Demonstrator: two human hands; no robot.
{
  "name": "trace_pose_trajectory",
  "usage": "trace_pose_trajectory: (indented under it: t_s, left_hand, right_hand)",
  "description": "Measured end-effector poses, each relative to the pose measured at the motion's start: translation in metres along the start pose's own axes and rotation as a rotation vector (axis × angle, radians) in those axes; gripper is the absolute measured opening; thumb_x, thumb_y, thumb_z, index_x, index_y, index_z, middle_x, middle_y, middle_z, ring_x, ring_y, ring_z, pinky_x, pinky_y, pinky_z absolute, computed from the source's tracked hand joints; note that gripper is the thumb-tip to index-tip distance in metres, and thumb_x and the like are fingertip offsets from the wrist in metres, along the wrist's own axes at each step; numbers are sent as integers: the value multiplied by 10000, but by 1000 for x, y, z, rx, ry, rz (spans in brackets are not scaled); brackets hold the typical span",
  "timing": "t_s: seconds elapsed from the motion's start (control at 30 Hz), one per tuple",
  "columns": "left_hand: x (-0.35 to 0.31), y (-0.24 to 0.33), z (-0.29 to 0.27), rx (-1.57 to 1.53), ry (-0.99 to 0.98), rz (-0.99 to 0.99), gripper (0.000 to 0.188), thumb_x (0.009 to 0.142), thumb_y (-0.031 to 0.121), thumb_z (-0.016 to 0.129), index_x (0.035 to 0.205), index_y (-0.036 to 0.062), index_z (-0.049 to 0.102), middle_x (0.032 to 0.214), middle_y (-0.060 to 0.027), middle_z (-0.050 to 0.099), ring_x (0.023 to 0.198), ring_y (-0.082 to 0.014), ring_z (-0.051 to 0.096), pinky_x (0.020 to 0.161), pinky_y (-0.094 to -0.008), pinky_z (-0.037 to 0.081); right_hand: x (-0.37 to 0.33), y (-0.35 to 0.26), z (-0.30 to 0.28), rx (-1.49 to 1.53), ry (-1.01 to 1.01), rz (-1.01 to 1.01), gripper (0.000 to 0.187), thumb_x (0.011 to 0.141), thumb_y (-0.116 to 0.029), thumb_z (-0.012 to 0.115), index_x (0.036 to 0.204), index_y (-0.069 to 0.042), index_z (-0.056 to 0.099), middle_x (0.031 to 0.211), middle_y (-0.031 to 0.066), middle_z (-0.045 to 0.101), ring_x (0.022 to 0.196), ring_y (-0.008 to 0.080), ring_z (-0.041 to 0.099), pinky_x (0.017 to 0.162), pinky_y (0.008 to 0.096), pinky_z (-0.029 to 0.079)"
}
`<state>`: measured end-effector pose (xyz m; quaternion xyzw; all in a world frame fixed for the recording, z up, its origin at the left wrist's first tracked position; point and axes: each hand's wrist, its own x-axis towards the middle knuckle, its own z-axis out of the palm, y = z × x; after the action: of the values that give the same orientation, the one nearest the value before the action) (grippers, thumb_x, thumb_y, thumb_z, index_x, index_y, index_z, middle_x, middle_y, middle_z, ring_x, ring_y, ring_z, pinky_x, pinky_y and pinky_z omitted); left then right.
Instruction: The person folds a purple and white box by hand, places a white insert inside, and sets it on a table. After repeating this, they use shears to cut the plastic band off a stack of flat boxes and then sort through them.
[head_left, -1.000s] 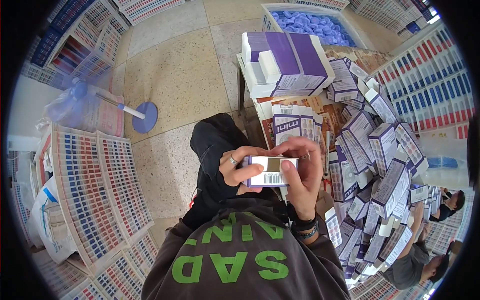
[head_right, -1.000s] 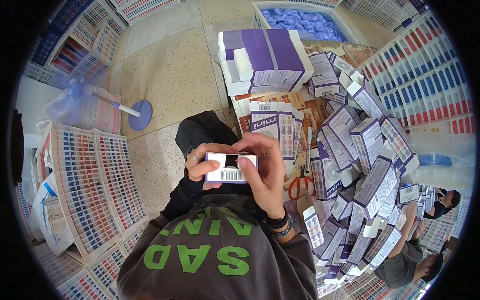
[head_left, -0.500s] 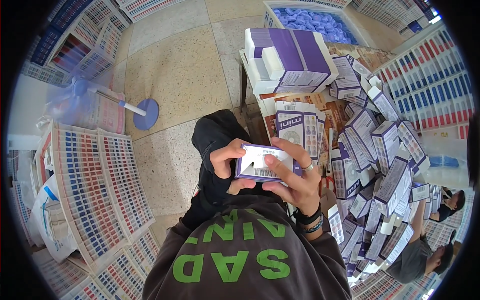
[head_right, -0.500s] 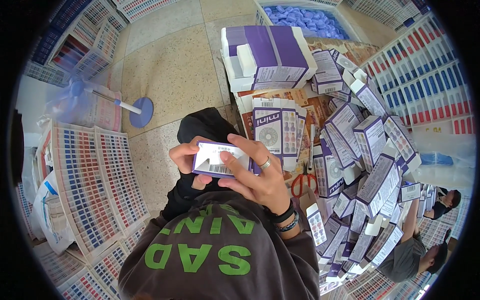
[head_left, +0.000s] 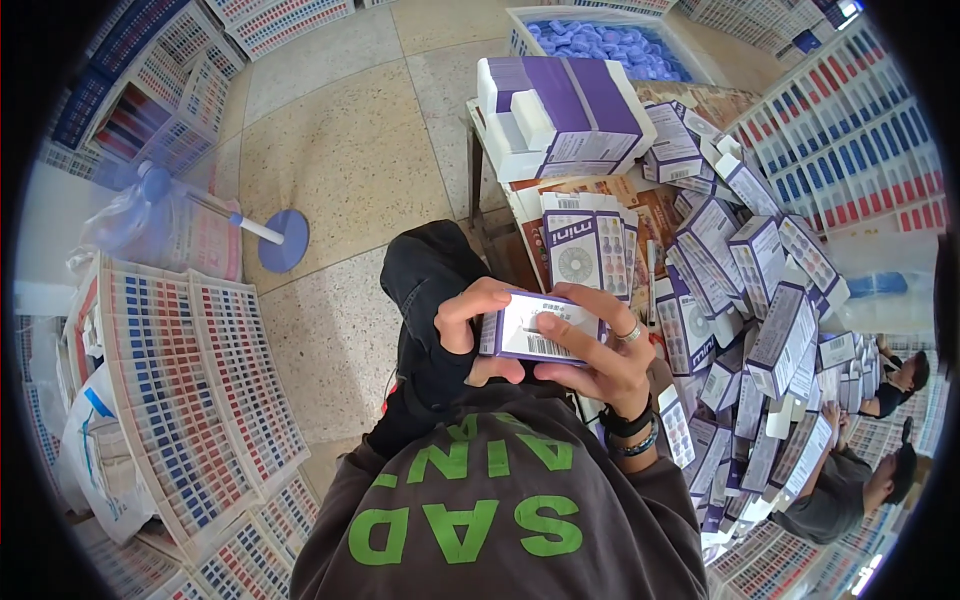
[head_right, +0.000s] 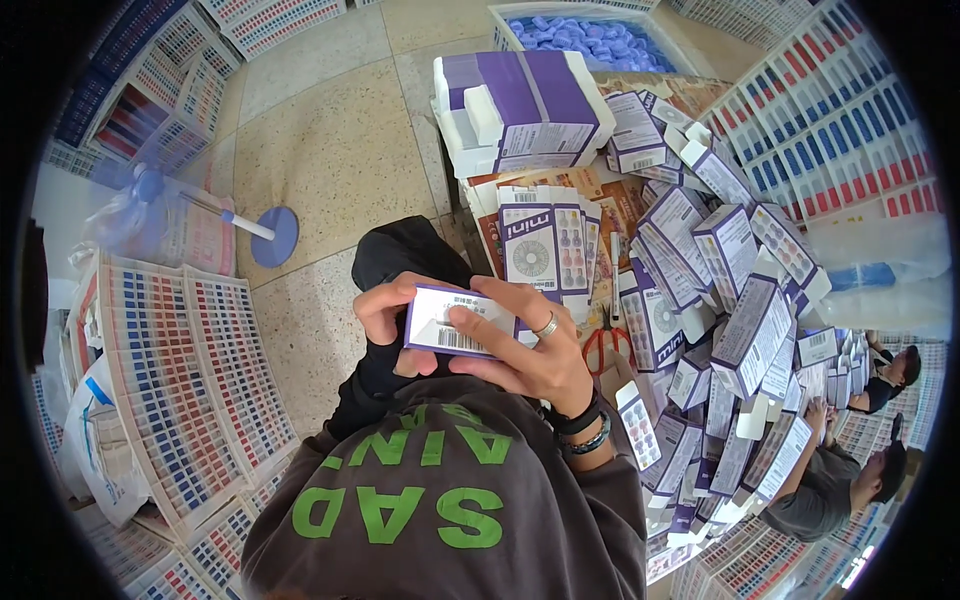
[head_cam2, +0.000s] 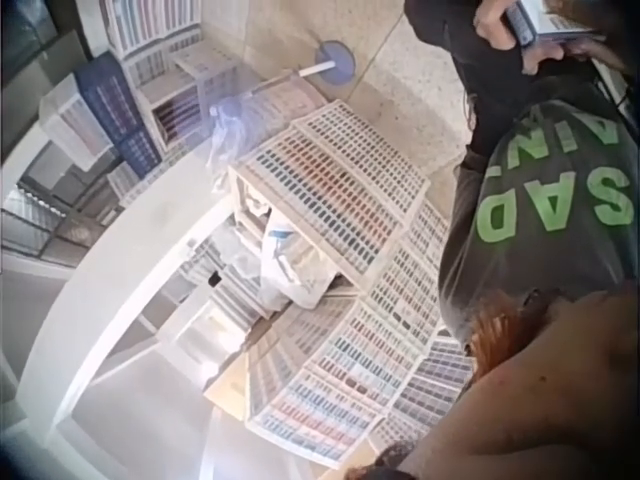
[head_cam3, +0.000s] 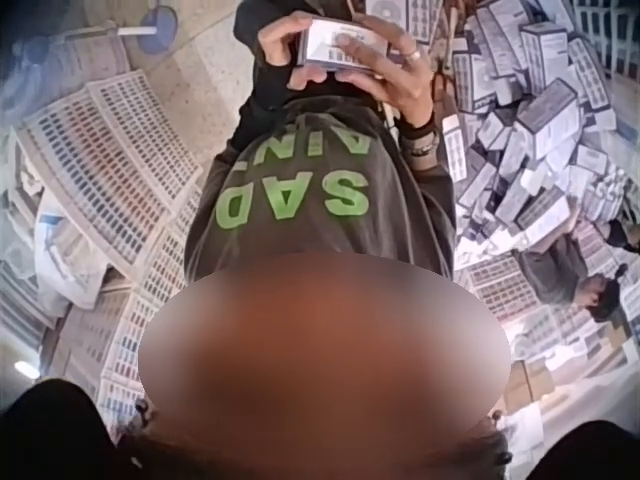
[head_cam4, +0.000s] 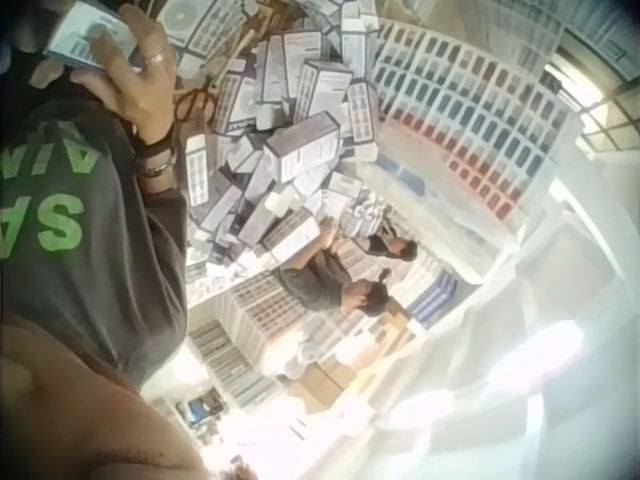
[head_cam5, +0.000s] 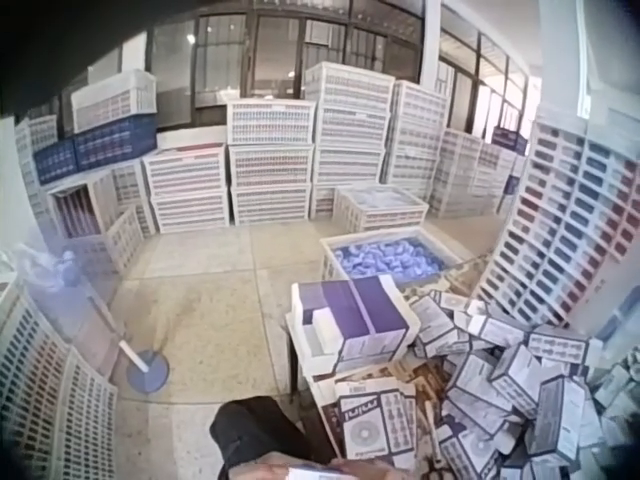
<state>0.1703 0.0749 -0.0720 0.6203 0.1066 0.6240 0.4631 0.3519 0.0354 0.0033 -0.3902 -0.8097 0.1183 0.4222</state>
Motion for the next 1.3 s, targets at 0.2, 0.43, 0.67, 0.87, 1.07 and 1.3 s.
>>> trace_pose_trajectory:
  t_s: [0.2,0.43,0.67,0.87,1.07,1.3]
  left_hand:
    - [-8,-8,15,157,88,-182,544,869,414,682,1183,59,413,1037,-227,599,820,-274,639,694,-334,494]
    - [-53,-47,38,663,-189,-894,261,859,320,690,869,71,613,691,-86,600,615,-202,601,575,-321,457]
    - [-65,-56,45,644,-243,-707,289,835,305,726,723,66,609,561,-37,550,499,-142,540,490,-288,412]
    - [-83,-76,41,548,-59,-672,176,883,187,674,820,62,567,598,-27,537,509,-108,520,487,-264,398]
    - [-70,-70,43,466,16,-719,117,912,87,615,935,60,503,650,-19,518,532,-84,489,503,-252,391]
    - [-52,-58,34,456,-33,-824,119,916,72,602,975,62,500,699,-32,519,602,-82,490,566,-239,406]
  right_hand:
    - [-24,-19,-34,-200,708,-257,556,806,-389,685,1186,-14,530,1053,198,627,880,323,652,717,427,518]
    - [-92,-52,-232,-1204,1265,188,402,853,-247,720,1134,-32,528,1104,119,596,1029,234,594,721,358,536]
    - [-106,-37,-220,-849,839,475,330,882,-170,686,1151,-5,587,1196,98,566,1153,204,518,966,404,421]
    - [-59,-51,-37,-182,284,612,753,778,-177,777,1405,-30,388,1405,186,440,1292,307,430,1074,404,326]
    - [-47,75,50,-692,170,995,1302,579,-491,861,1535,-159,42,1443,392,230,1304,575,277,1034,660,236]
    - [-31,99,52,-565,72,970,1318,574,-457,855,1539,-194,-4,1444,407,188,1287,615,253,981,703,246]
